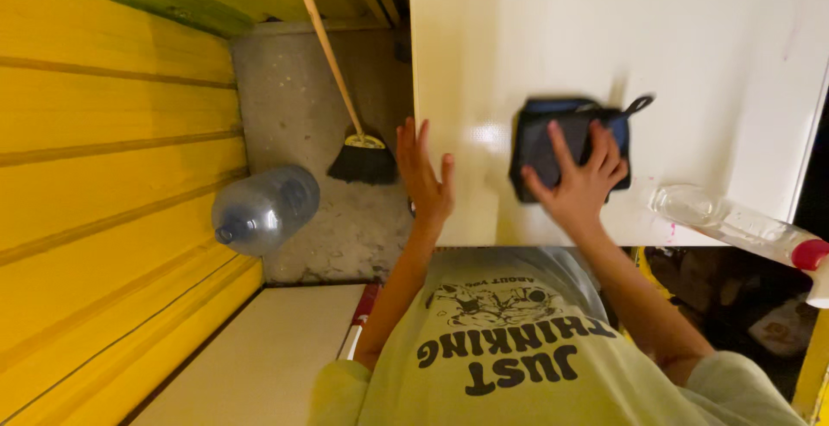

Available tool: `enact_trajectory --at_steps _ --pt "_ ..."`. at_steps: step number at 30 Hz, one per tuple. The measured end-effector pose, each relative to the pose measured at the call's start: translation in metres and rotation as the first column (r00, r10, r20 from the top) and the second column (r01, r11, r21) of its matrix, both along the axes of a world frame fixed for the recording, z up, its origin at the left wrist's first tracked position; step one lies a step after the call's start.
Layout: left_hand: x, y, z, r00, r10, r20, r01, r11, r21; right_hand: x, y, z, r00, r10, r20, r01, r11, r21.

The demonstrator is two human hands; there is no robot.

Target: The person wipes a white surface with a black cloth, then sprays a cleaning solution from a bottle and wipes the surface again. They proceed to clean a yellow metal surface, repeatedly spraying and wiping with the cloth to remove stains.

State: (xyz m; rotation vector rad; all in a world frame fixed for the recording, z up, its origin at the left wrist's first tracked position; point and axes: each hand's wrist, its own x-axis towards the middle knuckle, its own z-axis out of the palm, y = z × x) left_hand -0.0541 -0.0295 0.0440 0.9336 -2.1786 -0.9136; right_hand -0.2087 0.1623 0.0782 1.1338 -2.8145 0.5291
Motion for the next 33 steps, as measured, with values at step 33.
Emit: enact_trajectory --at_steps 33 --pt "-0.072 -0.029 0.004 0.811 -0.080 -0.580 0.200 0.969 0.146 -0.056 -0.205 -0.007 0.966 0.247 -0.070 -0.255 0.957 -0.140"
